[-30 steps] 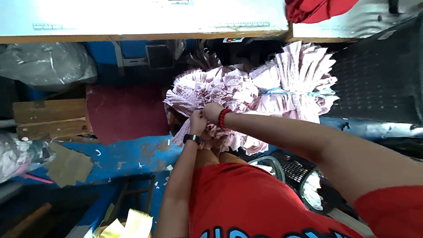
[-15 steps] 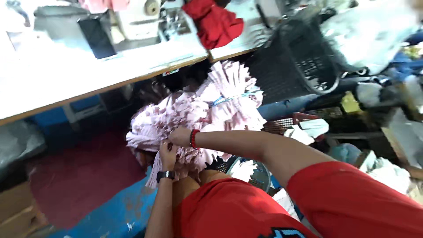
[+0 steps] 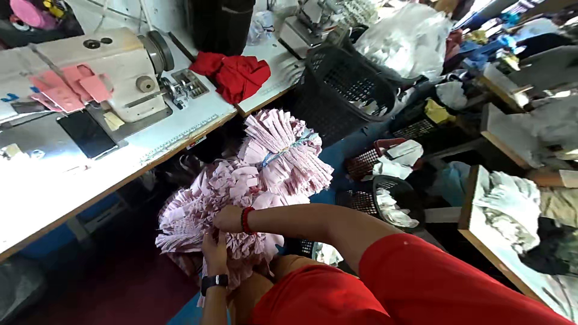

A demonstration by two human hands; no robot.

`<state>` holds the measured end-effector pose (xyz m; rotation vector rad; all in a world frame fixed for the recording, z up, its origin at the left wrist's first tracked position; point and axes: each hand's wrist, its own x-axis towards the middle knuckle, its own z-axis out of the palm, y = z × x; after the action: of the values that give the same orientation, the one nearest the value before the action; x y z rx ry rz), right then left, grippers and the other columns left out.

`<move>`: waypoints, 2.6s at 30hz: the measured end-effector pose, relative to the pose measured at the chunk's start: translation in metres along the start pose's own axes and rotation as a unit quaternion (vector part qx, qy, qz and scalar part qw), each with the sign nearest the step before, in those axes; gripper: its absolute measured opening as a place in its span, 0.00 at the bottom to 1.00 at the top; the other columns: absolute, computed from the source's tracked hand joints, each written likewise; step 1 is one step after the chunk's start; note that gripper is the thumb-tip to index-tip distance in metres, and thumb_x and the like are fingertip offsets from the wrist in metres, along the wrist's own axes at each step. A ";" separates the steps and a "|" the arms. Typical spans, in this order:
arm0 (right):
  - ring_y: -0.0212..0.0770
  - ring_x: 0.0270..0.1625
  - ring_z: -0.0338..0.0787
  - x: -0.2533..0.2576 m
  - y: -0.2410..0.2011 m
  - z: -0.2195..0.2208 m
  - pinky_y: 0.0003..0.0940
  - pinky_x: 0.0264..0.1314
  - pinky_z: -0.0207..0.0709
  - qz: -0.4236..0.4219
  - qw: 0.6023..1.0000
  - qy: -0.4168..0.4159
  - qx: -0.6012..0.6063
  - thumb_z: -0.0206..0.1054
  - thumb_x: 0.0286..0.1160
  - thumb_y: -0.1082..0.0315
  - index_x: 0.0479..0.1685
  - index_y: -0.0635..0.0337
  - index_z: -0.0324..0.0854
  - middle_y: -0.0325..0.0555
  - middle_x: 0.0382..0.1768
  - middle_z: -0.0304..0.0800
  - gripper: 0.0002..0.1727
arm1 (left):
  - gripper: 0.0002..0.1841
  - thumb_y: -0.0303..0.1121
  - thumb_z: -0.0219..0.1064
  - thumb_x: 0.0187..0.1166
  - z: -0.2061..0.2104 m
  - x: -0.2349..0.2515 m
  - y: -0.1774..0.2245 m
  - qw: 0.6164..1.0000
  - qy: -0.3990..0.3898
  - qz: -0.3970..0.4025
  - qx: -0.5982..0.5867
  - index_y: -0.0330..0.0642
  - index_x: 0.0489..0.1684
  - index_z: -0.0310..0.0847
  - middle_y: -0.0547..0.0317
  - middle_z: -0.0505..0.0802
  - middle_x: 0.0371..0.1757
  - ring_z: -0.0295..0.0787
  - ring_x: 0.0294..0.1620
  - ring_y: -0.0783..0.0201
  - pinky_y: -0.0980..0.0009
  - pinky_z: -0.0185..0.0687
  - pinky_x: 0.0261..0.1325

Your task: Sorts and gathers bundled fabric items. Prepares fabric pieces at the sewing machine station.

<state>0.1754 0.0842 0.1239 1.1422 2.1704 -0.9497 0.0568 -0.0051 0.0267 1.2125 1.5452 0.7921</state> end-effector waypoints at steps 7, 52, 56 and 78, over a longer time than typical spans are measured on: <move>0.71 0.60 0.87 -0.008 0.007 0.005 0.73 0.62 0.75 -0.019 0.999 0.041 0.023 0.67 0.80 0.60 0.56 0.72 0.84 0.70 0.53 0.89 0.20 | 0.14 0.25 0.68 0.80 -0.004 -0.006 -0.011 0.998 -0.014 -0.003 -0.062 0.24 0.58 0.83 0.40 0.93 0.54 0.92 0.56 0.59 0.62 0.86 0.67; 0.64 0.58 0.90 -0.001 0.017 0.023 0.64 0.60 0.81 0.008 0.994 0.073 0.078 0.63 0.84 0.67 0.55 0.63 0.87 0.62 0.50 0.90 0.12 | 0.09 0.27 0.64 0.82 -0.026 0.021 -0.011 0.987 -0.136 -0.080 -0.040 0.28 0.50 0.82 0.49 0.89 0.39 0.87 0.37 0.64 0.64 0.86 0.48; 0.65 0.61 0.88 -0.003 0.017 0.031 0.66 0.62 0.80 0.005 0.990 0.089 0.105 0.64 0.83 0.69 0.54 0.65 0.87 0.63 0.53 0.90 0.12 | 0.11 0.29 0.64 0.83 -0.028 0.022 -0.007 0.984 -0.151 -0.096 0.009 0.28 0.54 0.83 0.48 0.91 0.40 0.88 0.38 0.63 0.62 0.87 0.49; 0.65 0.62 0.88 0.006 0.011 0.033 0.63 0.61 0.81 0.008 0.989 0.106 0.101 0.68 0.74 0.78 0.55 0.67 0.87 0.62 0.54 0.90 0.12 | 0.10 0.30 0.70 0.77 -0.042 0.038 0.013 0.961 -0.189 -0.059 0.192 0.30 0.46 0.86 0.48 0.91 0.34 0.89 0.36 0.57 0.55 0.86 0.48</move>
<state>0.1854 0.0657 0.0955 1.4107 2.2657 -1.1065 0.0202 0.0377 0.0405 1.4373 1.4676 0.1647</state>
